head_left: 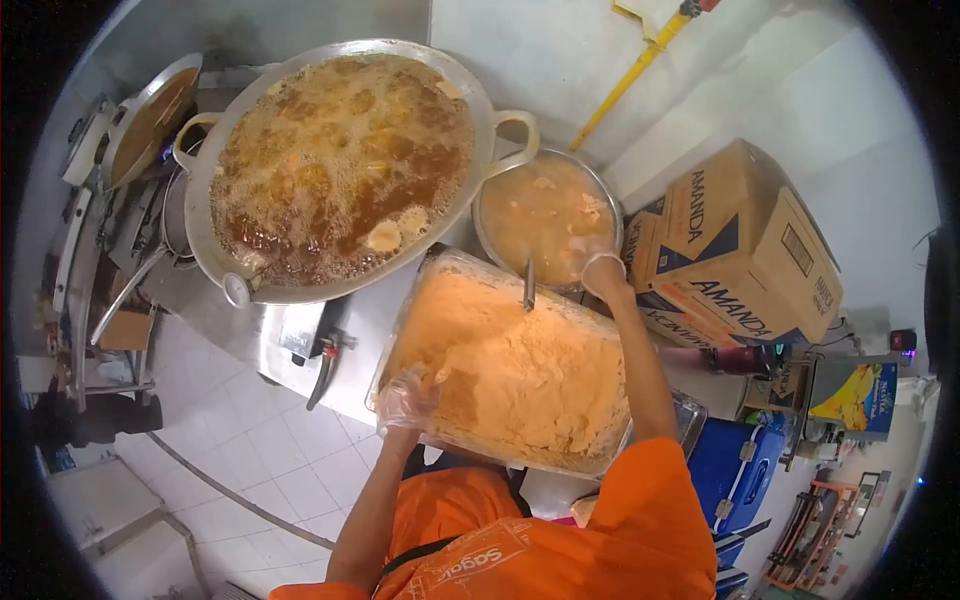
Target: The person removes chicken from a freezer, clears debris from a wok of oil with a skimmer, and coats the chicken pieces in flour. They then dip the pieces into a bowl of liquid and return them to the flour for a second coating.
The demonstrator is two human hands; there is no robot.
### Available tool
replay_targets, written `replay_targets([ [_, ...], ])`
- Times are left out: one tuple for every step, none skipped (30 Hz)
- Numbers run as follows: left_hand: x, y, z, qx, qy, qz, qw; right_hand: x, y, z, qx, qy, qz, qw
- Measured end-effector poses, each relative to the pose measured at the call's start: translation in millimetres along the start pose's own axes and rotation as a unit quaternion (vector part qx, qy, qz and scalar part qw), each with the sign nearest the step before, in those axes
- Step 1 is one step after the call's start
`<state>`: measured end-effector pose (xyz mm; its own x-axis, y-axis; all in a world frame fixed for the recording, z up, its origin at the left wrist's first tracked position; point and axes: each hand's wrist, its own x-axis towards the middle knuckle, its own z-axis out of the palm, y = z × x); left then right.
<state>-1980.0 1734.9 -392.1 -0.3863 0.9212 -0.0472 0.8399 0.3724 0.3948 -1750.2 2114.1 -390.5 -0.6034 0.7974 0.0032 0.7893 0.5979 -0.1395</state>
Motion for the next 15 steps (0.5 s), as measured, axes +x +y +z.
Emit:
replay_targets([
  [0, 0, -2, 0.0, 0.001, -0.003, 1.0, -6, -7, -10, 0.096, -0.045, 0.023, 0.994],
  [-1, 2, -4, -0.01, -0.004, -0.008, 1.0, -4, -7, -8, 0.095, -0.046, 0.022, 0.994],
  [-2, 3, -5, -0.02, -0.009, -0.013, 1.0, -2, -4, -4, 0.055, -0.068, 0.045, 0.995],
  [-4, 3, -1, -0.021, -0.01, -0.012, 1.0, 1, 1, 2, 0.016, -0.089, 0.068, 0.994],
  [-6, 0, 5, 0.027, -0.009, 0.001, 1.0, 6, 6, 6, 0.017, -0.088, 0.068, 0.994],
  [-5, -3, 8, 0.076, -0.006, 0.011, 0.997, 16, 8, 5, -0.033, -0.068, 0.047, 0.996],
  [-3, -7, 13, 0.08, 0.0, 0.007, 0.997, 30, 6, 5, -0.081, -0.046, 0.024, 0.995],
  [0, -10, 18, 0.027, -0.008, -0.04, 0.999, 45, 4, 7, -0.078, -0.043, 0.017, 0.996],
  [-1, -10, 21, -0.028, -0.02, -0.084, 0.996, 55, -10, -6, -0.007, 0.077, -0.022, 0.997],
  [-1, -9, 18, -0.025, -0.023, -0.083, 0.996, 62, -20, -11, 0.063, 0.195, -0.053, 0.977],
  [-1, -5, 12, -0.027, -0.009, -0.058, 0.998, 82, -21, 4, 0.038, 0.179, -0.035, 0.983],
  [0, -2, 9, -0.029, 0.006, -0.032, 0.999, 108, -21, 18, 0.012, 0.163, -0.017, 0.986],
  [0, -1, 10, -0.026, 0.003, -0.026, 0.999, 126, -32, 15, 0.006, 0.148, 0.001, 0.989],
  [0, -1, 11, -0.03, 0.017, -0.033, 0.999, 139, -42, 11, 0.001, 0.133, 0.018, 0.991],
  [2, 1, 8, -0.034, 0.032, -0.041, 0.998, 144, -46, 15, 0.004, 0.137, 0.021, 0.99],
])
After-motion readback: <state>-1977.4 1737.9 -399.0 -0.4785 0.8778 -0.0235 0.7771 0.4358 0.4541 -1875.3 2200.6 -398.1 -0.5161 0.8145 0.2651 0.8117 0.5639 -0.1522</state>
